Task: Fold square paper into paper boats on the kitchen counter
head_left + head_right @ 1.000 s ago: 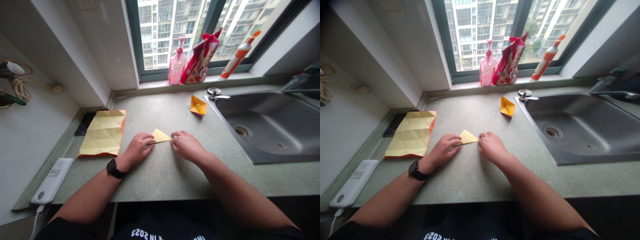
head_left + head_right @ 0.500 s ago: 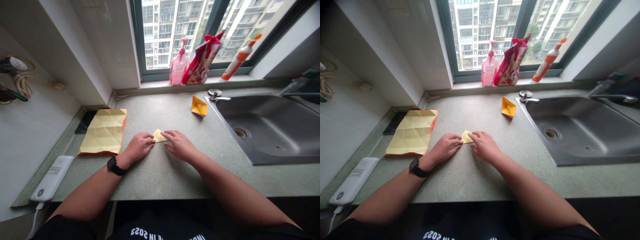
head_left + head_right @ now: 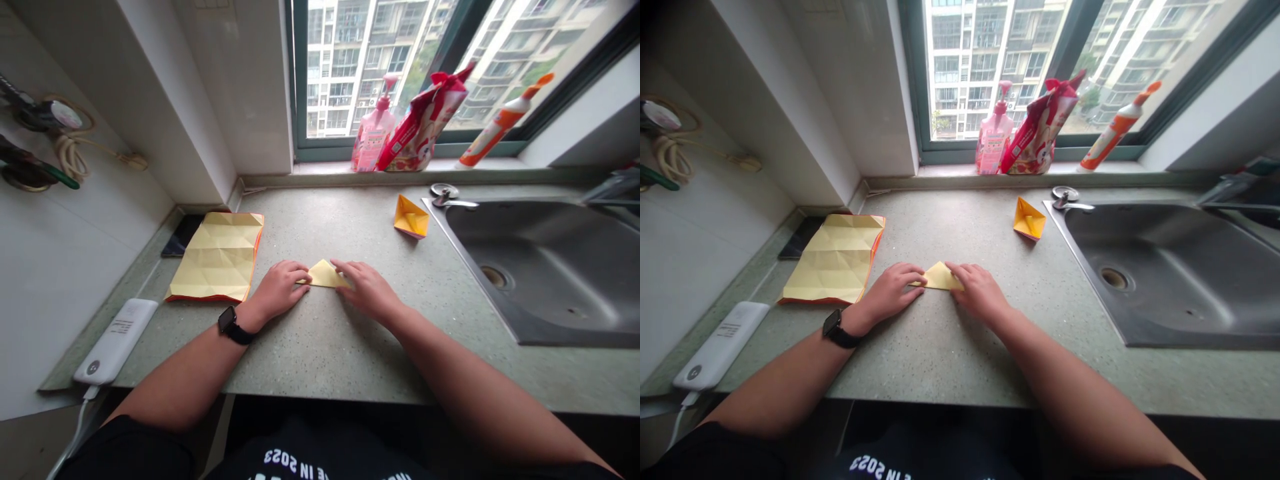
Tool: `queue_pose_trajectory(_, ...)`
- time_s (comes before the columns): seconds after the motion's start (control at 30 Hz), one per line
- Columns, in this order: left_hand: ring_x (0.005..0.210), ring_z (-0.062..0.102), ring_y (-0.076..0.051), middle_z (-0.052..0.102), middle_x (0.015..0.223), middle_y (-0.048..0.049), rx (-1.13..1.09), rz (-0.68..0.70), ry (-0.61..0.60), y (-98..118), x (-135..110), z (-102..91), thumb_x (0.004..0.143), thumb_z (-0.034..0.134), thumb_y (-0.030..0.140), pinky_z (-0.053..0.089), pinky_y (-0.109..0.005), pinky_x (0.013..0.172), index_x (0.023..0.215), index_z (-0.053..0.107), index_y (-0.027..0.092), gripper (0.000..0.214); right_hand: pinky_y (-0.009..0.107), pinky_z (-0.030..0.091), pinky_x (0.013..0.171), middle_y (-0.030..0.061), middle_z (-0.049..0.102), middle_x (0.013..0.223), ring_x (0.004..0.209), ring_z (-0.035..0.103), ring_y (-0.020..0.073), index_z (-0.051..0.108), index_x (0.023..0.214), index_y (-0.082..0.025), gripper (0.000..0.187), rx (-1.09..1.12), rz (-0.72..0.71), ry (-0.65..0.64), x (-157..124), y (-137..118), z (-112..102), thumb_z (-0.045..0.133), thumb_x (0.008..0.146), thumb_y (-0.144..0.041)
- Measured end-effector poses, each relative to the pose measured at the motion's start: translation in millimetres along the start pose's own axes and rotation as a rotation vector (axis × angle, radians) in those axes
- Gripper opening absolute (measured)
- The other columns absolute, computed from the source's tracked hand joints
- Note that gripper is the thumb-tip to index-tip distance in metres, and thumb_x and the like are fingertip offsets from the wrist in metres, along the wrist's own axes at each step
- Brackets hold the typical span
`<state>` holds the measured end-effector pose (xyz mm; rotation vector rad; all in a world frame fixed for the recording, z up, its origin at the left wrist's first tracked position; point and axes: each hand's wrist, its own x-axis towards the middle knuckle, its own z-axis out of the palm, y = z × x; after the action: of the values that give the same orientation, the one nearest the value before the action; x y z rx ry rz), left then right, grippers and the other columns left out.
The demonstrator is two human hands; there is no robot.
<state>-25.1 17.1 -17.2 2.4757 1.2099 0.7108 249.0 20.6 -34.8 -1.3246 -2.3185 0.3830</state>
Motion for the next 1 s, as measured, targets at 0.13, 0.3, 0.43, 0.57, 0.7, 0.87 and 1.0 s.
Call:
queue_pose_trajectory(0.13, 0.113, 0.072, -0.028, 0.079, 0.119, -0.0066, -0.016, -0.006, 0.003, 0, 1, 0.3, 0.093, 0.08, 0.014, 0.057, -0.047, 0.104, 0.101, 0.08, 0.022, 0.012, 0.047, 0.064, 0.095, 0.0076, 0.078, 0.124, 0.1, 0.076, 0.0259, 0.054, 0.161, -0.031, 0.073, 0.159, 0.043, 0.074, 0, -3, 2, 0.068, 0.091, -0.016)
queue_pose_trajectory(0.3, 0.113, 0.071, -0.028, 0.079, 0.116, -0.006, -0.034, -0.013, -0.005, 2, 2, -1.1, 0.092, 0.079, 0.014, 0.056, -0.047, 0.103, 0.105, 0.075, 0.022, 0.016, 0.037, 0.067, 0.078, 0.0065, 0.077, 0.123, 0.077, 0.072, 0.0168, 0.055, 0.159, -0.03, 0.07, 0.452, 0.152, 0.076, 3, -10, -2, 0.067, 0.09, -0.018)
queue_pose_trajectory(0.43, 0.113, 0.07, -0.029, 0.078, 0.115, -0.0061, -0.031, -0.024, -0.014, 3, 2, -2.2, 0.092, 0.081, 0.017, 0.056, -0.047, 0.103, 0.105, 0.072, 0.023, 0.018, 0.032, 0.064, 0.072, 0.0069, 0.076, 0.122, 0.078, 0.072, 0.0154, 0.058, 0.155, -0.028, 0.068, 0.661, 0.204, 0.036, 5, -12, -6, 0.068, 0.088, -0.021)
queue_pose_trajectory(0.57, 0.114, 0.071, -0.03, 0.077, 0.118, -0.0076, -0.05, -0.035, -0.004, 3, 1, -1.3, 0.091, 0.082, 0.018, 0.058, -0.047, 0.102, 0.112, 0.068, 0.023, 0.026, 0.029, 0.06, 0.068, 0.0076, 0.074, 0.122, 0.078, 0.07, 0.0143, 0.058, 0.153, -0.026, 0.066, 0.813, 0.228, -0.01, 6, -12, -8, 0.07, 0.088, -0.026)
queue_pose_trajectory(0.7, 0.114, 0.071, -0.031, 0.076, 0.121, -0.0098, -0.036, -0.038, 0.014, 3, -2, -0.6, 0.09, 0.084, 0.018, 0.059, -0.049, 0.101, 0.123, 0.064, 0.022, 0.039, 0.029, 0.059, 0.067, 0.0079, 0.074, 0.122, 0.078, 0.069, 0.0141, 0.058, 0.153, -0.026, 0.066, 0.898, 0.24, -0.034, 7, -12, -9, 0.073, 0.088, -0.028)
queue_pose_trajectory(0.87, 0.117, 0.073, -0.03, 0.075, 0.128, -0.0121, -0.066, -0.002, 0.081, 2, -5, -0.6, 0.093, 0.08, 0.019, 0.061, -0.049, 0.103, 0.138, 0.059, 0.022, 0.05, 0.03, 0.06, 0.069, 0.0079, 0.073, 0.122, 0.079, 0.069, 0.0138, 0.06, 0.15, -0.026, 0.064, 0.959, 0.245, -0.028, 8, -12, -11, 0.076, 0.088, -0.031)
queue_pose_trajectory(1.0, 0.127, 0.071, -0.031, 0.072, 0.138, -0.0142, -0.052, 0.064, 0.133, 0, -5, -0.6, 0.097, 0.076, 0.02, 0.059, -0.051, 0.11, 0.15, 0.054, 0.022, 0.057, 0.028, 0.058, 0.065, 0.0065, 0.073, 0.118, 0.073, 0.066, 0.0121, 0.066, 0.143, -0.025, 0.056, 0.934, 0.264, -0.009, 9, -13, -11, 0.077, 0.088, -0.032)
